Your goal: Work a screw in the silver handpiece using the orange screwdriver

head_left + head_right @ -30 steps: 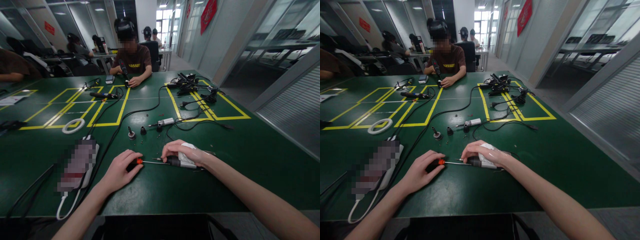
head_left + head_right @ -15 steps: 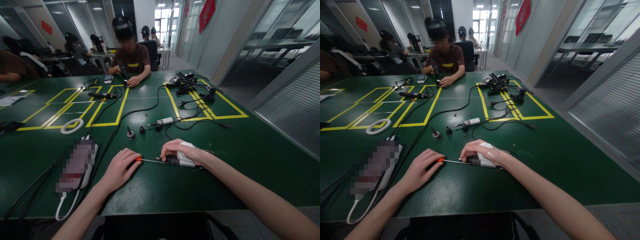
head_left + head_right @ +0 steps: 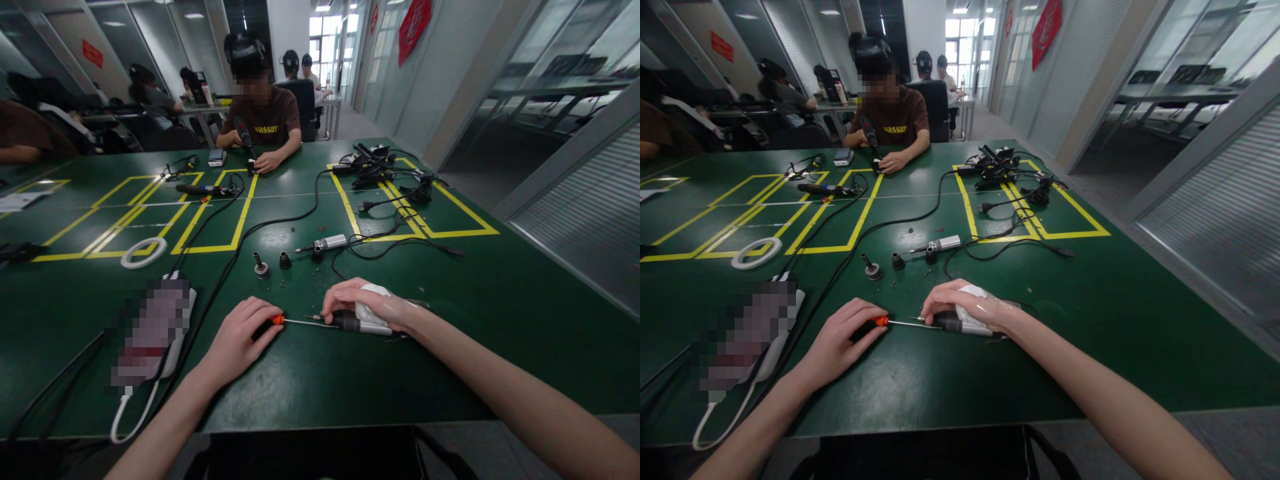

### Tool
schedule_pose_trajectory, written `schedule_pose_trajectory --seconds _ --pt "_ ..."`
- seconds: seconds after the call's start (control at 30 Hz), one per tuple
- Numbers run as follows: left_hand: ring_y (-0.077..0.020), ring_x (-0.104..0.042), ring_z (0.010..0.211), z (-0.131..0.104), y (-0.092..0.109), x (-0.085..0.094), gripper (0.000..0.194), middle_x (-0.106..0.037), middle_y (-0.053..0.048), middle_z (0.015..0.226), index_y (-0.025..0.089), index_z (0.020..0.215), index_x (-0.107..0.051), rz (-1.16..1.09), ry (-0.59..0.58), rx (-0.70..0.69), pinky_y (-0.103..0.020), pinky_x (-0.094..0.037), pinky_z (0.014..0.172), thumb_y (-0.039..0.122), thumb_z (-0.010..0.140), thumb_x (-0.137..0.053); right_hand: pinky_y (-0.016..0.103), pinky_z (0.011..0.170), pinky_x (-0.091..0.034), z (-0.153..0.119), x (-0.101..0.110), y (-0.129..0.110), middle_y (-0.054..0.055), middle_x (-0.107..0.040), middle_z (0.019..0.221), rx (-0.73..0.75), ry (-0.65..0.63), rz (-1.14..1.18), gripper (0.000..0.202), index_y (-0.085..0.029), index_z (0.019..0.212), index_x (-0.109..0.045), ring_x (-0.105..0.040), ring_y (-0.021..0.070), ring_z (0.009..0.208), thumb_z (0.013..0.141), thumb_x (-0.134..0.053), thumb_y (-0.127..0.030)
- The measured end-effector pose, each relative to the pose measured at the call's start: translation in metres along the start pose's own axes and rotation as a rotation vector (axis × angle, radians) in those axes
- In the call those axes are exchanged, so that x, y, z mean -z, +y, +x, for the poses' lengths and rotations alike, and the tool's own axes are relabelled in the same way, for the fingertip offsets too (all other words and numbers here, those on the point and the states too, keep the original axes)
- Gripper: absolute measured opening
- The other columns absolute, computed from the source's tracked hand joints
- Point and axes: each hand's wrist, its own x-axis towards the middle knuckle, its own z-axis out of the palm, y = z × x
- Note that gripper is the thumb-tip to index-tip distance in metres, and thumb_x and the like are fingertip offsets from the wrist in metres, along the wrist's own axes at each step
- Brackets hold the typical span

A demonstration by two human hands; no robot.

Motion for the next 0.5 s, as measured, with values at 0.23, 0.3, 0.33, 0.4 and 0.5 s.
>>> schedule_pose_trajectory --seconds 0.23,0.3,0.33,0.4,0.5 --pt "-0.0220 -0.068 0.091 0.0011 0.0008 0.0007 0.023 -0.076 -0.009 0.102 0.021 0.118 -0.075 0.020 -0.004 -0.030 -0.034 -0.058 0.082 0.029 0.109 -0.056 0.035 0.091 -0.053 0.0000 0.0007 0.0012 0.010 -0.077 0.088 -0.001 -0.003 0.015 0.037 -0.009 0.088 -0.079 -0.072 0.0201 0.087 0.088 -0.081 -0.046" --pt "-0.0218 -0.069 0.091 0.0011 0.0022 0.0011 0.023 -0.075 -0.009 0.103 0.020 0.119 -0.075 0.021 -0.009 -0.021 -0.033 -0.058 0.081 0.029 0.108 -0.055 0.034 0.090 -0.053 0.0000 0.0009 0.0015 0.010 -0.077 0.087 -0.003 -0.005 0.024 0.037 -0.009 0.088 -0.079 -0.072 0.0199 0.087 0.088 -0.081 -0.046" --pt "-0.0218 -0.069 0.091 0.0009 0.0028 0.0012 0.023 -0.075 -0.009 0.104 0.020 0.120 -0.074 0.023 -0.010 -0.018 -0.033 -0.058 0.081 0.029 0.108 -0.056 0.034 0.090 -0.053 0.0000 0.0009 0.0017 0.010 -0.077 0.087 -0.006 -0.005 0.028 0.037 -0.009 0.088 -0.079 -0.072 0.0198 0.087 0.088 -0.082 -0.047" --pt "-0.0221 -0.070 0.092 0.0004 0.0035 0.0012 0.022 -0.074 -0.009 0.104 0.020 0.121 -0.072 0.023 -0.002 -0.016 -0.033 -0.058 0.081 0.030 0.106 -0.060 0.034 0.090 -0.052 0.0000 0.0010 0.0020 0.010 -0.077 0.087 -0.009 -0.004 0.033 0.038 -0.010 0.088 -0.079 -0.072 0.0196 0.087 0.087 -0.082 -0.047" --pt "-0.0215 -0.070 0.092 0.0000 0.0033 0.0009 0.018 -0.073 -0.008 0.103 0.021 0.117 -0.072 0.010 0.003 -0.010 -0.032 -0.058 0.081 0.029 0.106 -0.060 0.034 0.090 -0.052 0.0001 0.0007 0.0021 0.010 -0.077 0.087 -0.010 0.000 0.035 0.039 -0.009 0.087 -0.078 -0.072 0.0195 0.086 0.087 -0.082 -0.048"
